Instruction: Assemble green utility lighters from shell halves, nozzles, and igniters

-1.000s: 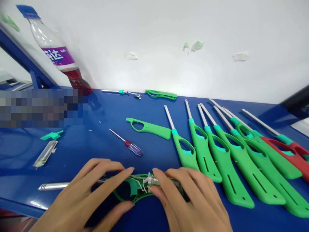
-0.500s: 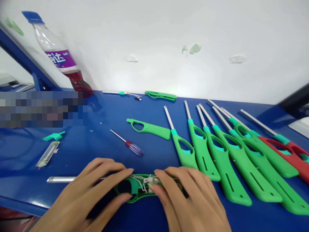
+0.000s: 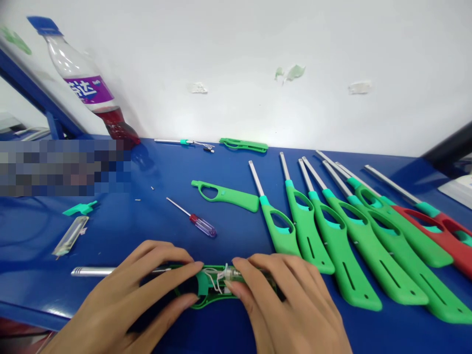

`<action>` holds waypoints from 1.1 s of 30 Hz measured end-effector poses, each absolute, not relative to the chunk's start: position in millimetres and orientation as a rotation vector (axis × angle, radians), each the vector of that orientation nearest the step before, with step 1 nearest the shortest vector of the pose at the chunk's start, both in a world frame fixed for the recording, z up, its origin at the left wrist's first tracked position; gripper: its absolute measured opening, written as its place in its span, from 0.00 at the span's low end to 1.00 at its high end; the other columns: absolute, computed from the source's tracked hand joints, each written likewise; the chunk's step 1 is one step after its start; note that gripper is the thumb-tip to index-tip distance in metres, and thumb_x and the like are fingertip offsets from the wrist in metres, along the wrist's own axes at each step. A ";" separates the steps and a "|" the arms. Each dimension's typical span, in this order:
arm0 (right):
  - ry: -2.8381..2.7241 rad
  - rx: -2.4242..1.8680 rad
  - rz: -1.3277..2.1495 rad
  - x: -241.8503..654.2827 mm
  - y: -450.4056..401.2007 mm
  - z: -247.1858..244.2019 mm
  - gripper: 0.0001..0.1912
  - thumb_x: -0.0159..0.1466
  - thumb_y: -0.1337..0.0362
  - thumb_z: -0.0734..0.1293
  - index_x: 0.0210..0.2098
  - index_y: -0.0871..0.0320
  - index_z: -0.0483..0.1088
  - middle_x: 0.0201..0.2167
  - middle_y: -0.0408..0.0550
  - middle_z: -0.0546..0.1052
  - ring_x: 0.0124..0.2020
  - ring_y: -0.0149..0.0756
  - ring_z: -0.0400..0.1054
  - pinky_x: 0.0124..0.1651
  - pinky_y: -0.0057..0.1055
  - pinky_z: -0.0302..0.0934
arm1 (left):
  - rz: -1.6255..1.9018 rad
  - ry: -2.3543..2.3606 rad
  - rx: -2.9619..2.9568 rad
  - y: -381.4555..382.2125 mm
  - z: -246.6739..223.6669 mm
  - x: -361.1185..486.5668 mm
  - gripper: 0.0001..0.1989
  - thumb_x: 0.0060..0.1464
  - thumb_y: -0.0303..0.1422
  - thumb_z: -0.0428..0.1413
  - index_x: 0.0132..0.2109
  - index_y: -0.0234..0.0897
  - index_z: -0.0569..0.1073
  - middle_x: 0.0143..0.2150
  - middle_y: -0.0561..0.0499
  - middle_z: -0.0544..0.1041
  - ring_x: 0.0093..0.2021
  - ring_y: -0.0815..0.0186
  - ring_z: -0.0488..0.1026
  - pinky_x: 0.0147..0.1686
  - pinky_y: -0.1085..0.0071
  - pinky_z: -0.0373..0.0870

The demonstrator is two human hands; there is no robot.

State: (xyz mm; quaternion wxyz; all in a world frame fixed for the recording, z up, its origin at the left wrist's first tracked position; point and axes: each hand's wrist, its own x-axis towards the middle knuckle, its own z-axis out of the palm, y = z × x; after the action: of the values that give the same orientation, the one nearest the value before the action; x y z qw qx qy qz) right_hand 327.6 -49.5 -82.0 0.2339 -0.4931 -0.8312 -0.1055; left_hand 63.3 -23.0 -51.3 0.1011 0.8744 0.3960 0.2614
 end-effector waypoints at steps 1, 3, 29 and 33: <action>-2.296 -1.348 -0.277 328.7 -49.8 -82.4 0.16 0.79 0.59 0.60 0.57 0.45 0.78 0.51 0.39 0.83 0.50 0.37 0.77 0.53 0.36 0.63 | 0.766 1.163 2.589 -23.0 -51.5 63.0 0.11 0.73 0.26 0.53 0.57 0.43 0.75 0.50 0.49 0.78 0.49 0.59 0.74 0.51 0.61 0.76; -2.326 -1.331 -0.271 331.2 -50.1 -83.0 0.17 0.79 0.59 0.60 0.59 0.44 0.77 0.52 0.38 0.83 0.50 0.36 0.77 0.52 0.36 0.63 | 0.749 1.160 2.603 -23.5 -52.0 62.4 0.12 0.72 0.26 0.53 0.58 0.41 0.75 0.51 0.48 0.77 0.49 0.59 0.73 0.49 0.61 0.76; -2.205 -1.468 -0.138 325.2 -58.7 -84.6 0.21 0.80 0.64 0.54 0.59 0.41 0.76 0.53 0.41 0.80 0.54 0.38 0.73 0.57 0.40 0.62 | 0.746 1.053 2.669 -20.2 -49.4 67.3 0.13 0.74 0.24 0.48 0.55 0.40 0.76 0.48 0.48 0.78 0.43 0.62 0.76 0.47 0.64 0.76; -2.211 -1.470 -0.098 323.7 -61.3 -84.3 0.25 0.77 0.71 0.55 0.61 0.41 0.75 0.54 0.42 0.80 0.55 0.39 0.73 0.58 0.41 0.63 | 0.618 1.116 2.689 -22.7 -47.6 66.7 0.14 0.74 0.25 0.47 0.57 0.42 0.75 0.50 0.48 0.77 0.46 0.58 0.74 0.50 0.59 0.76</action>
State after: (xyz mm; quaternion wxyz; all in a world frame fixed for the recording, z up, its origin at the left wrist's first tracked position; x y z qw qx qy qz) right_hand 323.7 -61.3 -84.3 0.2402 -0.5370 -0.8078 -0.0360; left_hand 66.7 -22.7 -47.6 0.0825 0.9004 0.3738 0.2068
